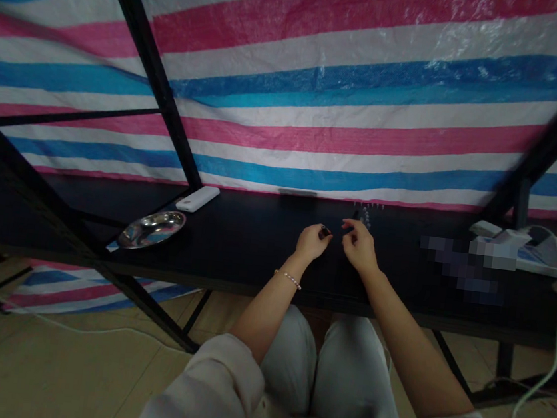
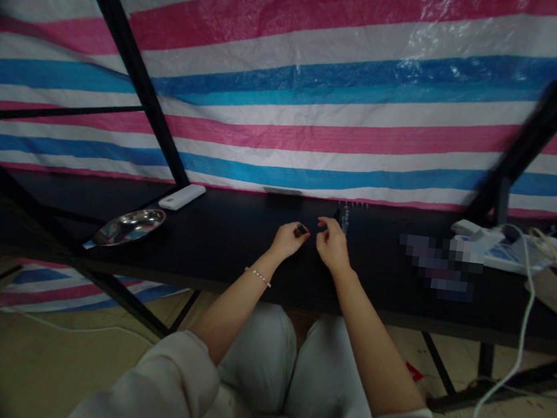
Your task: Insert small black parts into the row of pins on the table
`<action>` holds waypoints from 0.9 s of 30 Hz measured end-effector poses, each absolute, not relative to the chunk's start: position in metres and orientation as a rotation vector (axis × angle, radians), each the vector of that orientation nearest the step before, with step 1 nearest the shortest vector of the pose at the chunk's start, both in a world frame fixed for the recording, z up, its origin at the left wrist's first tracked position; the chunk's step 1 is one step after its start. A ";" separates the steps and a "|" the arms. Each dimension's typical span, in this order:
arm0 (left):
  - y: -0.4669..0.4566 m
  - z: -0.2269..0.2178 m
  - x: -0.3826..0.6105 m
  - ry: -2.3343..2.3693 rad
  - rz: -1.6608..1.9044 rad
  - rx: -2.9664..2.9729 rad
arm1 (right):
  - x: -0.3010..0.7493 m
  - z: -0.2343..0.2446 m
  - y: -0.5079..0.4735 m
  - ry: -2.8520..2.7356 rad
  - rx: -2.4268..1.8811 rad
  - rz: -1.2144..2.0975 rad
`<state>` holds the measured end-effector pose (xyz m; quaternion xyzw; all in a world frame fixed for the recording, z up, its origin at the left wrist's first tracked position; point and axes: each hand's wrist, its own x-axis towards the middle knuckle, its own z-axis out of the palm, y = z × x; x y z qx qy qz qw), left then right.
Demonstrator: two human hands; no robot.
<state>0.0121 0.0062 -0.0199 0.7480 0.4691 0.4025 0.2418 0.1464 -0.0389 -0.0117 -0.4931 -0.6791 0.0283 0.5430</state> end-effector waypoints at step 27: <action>0.001 -0.020 0.009 1.392 0.882 2.160 | 0.192 -0.016 -0.026 -1.319 -2.034 0.054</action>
